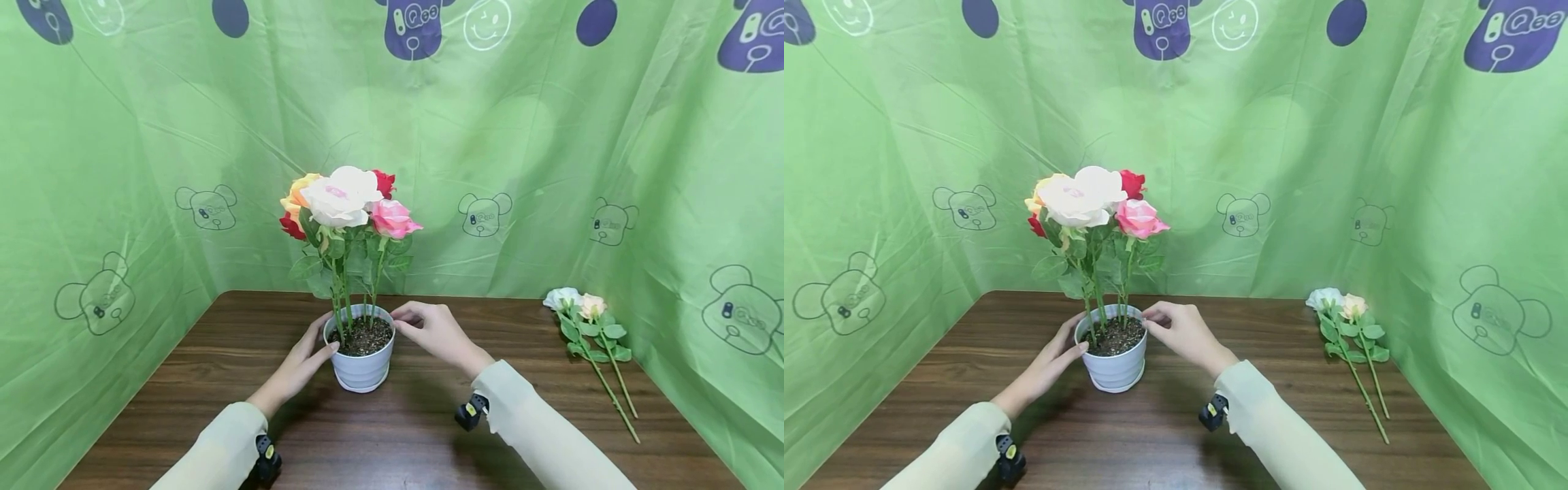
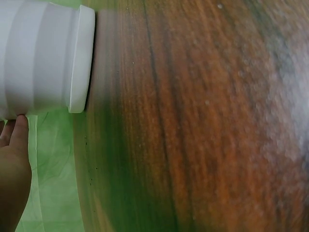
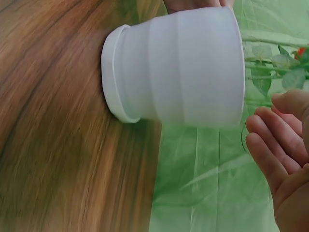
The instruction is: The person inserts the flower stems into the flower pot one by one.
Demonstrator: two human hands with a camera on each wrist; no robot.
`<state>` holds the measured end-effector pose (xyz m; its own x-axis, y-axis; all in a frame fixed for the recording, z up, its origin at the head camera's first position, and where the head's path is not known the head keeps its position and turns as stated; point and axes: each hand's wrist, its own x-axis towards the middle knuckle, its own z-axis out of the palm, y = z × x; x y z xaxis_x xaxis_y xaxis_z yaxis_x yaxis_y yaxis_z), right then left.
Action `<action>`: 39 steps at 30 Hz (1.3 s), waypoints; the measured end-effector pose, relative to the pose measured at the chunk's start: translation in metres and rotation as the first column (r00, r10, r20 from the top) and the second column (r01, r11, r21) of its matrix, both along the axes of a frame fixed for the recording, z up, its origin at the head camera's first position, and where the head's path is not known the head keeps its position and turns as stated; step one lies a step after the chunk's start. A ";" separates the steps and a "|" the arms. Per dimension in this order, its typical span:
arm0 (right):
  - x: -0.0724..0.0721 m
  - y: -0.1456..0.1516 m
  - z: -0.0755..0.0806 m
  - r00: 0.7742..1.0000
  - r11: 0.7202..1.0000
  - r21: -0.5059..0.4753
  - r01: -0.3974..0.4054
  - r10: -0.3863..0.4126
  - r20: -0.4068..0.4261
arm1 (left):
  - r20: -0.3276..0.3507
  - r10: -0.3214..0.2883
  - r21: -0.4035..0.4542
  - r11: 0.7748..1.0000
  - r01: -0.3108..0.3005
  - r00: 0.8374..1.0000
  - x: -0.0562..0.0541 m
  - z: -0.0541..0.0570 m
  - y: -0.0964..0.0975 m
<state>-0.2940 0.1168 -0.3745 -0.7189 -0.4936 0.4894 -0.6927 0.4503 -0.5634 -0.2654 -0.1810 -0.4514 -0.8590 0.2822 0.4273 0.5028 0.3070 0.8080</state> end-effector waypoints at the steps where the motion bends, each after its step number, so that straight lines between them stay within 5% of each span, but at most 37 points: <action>1: 0.000 0.004 0.001 1.000 1.000 0.003 0.006 -0.006 -0.005 | 0.001 0.001 -0.001 1.000 -0.001 1.000 0.000 0.000 0.000; 11: 0.001 0.066 -0.002 0.993 0.992 0.031 0.120 -0.120 -0.007 | 0.003 0.003 -0.008 1.000 -0.002 1.000 0.000 0.000 0.000; 18: 0.000 0.126 -0.016 0.963 0.961 0.069 0.269 -0.270 0.001 | -0.001 -0.001 -0.002 1.000 0.001 1.000 0.001 0.000 0.000; 29: 0.015 0.230 -0.044 0.872 0.862 0.148 0.484 -0.490 -0.001 | 0.013 0.008 -0.002 1.000 -0.008 1.000 0.001 0.001 0.000; 39: 0.028 0.310 -0.063 0.779 0.792 0.215 0.572 -0.606 0.160 | 0.010 0.017 -0.011 1.000 -0.017 1.000 0.002 0.001 0.000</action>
<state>-0.2656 0.4269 -0.4376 -0.9681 0.0075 0.2506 -0.1378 0.8191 -0.5569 -0.2639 -0.1810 -0.4501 -0.8678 0.2718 0.4160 0.4896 0.3241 0.8095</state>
